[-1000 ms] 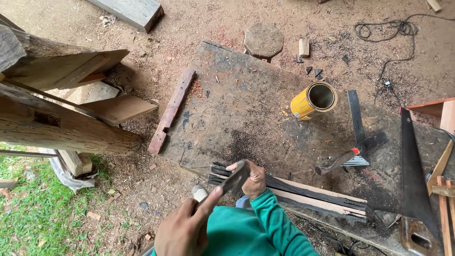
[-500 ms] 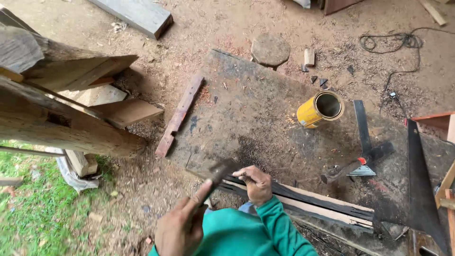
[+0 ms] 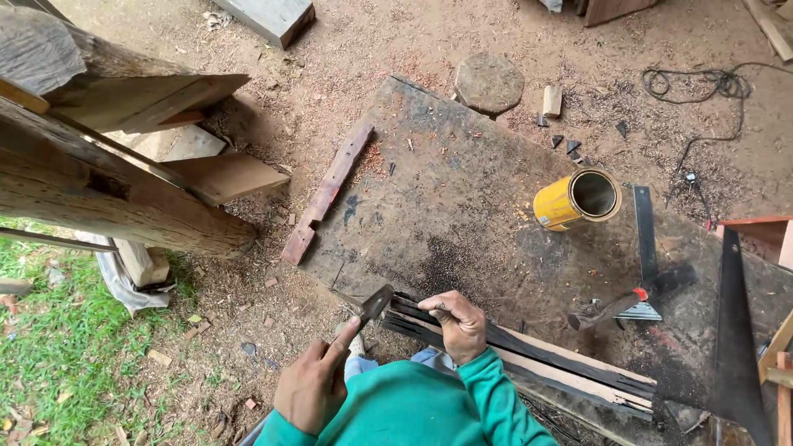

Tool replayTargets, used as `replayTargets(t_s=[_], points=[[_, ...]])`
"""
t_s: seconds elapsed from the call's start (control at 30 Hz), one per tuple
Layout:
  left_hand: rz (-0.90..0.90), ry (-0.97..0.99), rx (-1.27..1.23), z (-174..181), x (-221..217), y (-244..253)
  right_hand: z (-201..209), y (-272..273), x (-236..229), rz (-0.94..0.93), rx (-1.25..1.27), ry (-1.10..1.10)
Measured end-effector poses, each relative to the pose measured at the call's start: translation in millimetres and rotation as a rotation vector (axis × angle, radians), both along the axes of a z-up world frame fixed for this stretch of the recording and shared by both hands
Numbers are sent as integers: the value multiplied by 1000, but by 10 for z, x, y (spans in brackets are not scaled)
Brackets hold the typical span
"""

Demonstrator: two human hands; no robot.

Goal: Aligning and hammering thin wood strips together on a workbench.

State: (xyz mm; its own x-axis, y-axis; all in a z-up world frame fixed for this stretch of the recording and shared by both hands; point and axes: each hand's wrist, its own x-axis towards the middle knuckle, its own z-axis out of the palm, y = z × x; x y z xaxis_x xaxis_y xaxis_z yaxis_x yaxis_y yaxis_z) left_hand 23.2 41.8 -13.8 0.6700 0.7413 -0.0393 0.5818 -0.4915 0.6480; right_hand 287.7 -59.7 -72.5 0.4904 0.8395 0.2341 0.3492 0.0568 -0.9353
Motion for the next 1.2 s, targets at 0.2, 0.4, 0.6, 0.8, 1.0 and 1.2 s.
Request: replayTargets(t_s=[0.2,0.4,0.6,0.8,1.0,1.2], points=[[0,2,-21,6,-83,5,-28,-22,-8,1,5,18],[-18,131,-43,-248,-75,31,-31,15,18,27,35,-17],[-19,15,-83,-223,-179,-61,-42,-19,8,13,-23,39],[59,79,-88,-549,-59,-10,38,87,85,33,22,-84],[301,-145,-250,-268,115,-23,205,83,-40,124,-23,-275],[382,-147,-425,-381,32,-106,-101,-46,36,-173,-60,260]])
